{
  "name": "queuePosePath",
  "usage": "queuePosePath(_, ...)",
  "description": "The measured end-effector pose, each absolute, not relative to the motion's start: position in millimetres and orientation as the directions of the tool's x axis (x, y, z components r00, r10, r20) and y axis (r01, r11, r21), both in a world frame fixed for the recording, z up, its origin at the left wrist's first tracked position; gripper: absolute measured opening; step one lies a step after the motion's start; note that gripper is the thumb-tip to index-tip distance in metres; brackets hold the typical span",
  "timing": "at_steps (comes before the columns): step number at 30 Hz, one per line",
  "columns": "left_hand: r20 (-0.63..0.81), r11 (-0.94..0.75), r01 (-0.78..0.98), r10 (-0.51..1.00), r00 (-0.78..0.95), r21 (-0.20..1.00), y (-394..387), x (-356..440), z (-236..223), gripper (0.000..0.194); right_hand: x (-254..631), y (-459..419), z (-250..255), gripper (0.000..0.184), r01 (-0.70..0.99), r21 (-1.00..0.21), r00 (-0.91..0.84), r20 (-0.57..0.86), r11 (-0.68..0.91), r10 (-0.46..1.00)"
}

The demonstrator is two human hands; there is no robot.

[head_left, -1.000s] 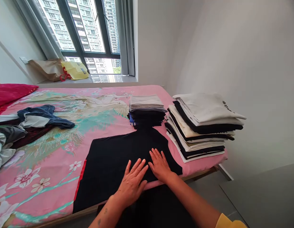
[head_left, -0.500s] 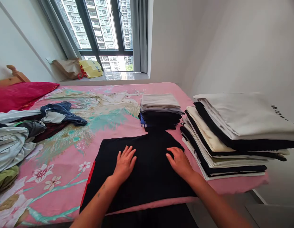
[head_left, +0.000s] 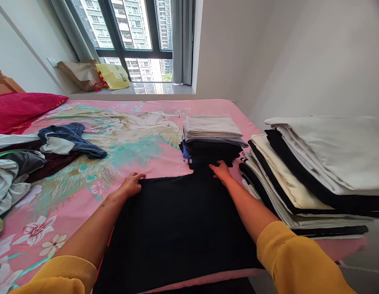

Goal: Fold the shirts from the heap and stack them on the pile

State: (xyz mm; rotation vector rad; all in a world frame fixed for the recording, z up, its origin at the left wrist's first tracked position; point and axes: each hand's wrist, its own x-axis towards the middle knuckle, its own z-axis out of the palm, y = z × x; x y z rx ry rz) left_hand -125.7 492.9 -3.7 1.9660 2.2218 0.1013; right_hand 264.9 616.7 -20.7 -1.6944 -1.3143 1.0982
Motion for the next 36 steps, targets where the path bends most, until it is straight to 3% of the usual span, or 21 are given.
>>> queuePosePath(7,-0.076,0.109,0.976,0.992,-0.096,0.19,479,-124,28,0.037,277,597,6,0.04,0.285,-0.942,0.074,-0.164,-0.178,0.984)
queuePosePath(13,0.172,-0.073,0.993,0.984,0.055,0.098,412,-113,66,0.021,309,517,60,0.026,0.28,-0.952,-0.074,0.109,0.126,0.991)
queuePosePath(16,0.21,-0.142,0.988,0.97,0.125,0.067,364,-103,65,0.021,332,465,62,0.023,0.377,-0.896,-0.12,0.206,0.236,0.971)
queuePosePath(21,0.168,-0.135,0.983,0.979,0.114,0.122,297,-91,26,0.029,368,408,17,0.019,0.626,-0.733,-0.226,0.154,0.265,0.962)
queuePosePath(25,0.233,-0.065,0.981,0.972,0.021,0.181,270,-93,5,0.039,373,390,-7,0.03,0.694,-0.641,-0.259,0.201,0.327,0.945)
queuePosePath(31,0.281,-0.031,0.976,0.959,-0.031,0.215,254,-93,6,0.039,353,382,-3,0.042,0.775,-0.472,-0.322,0.279,0.421,0.905)
queuePosePath(36,0.263,-0.064,0.98,0.965,0.013,0.187,257,-82,9,0.039,348,388,-3,0.022,0.802,-0.411,-0.331,0.298,0.434,0.895)
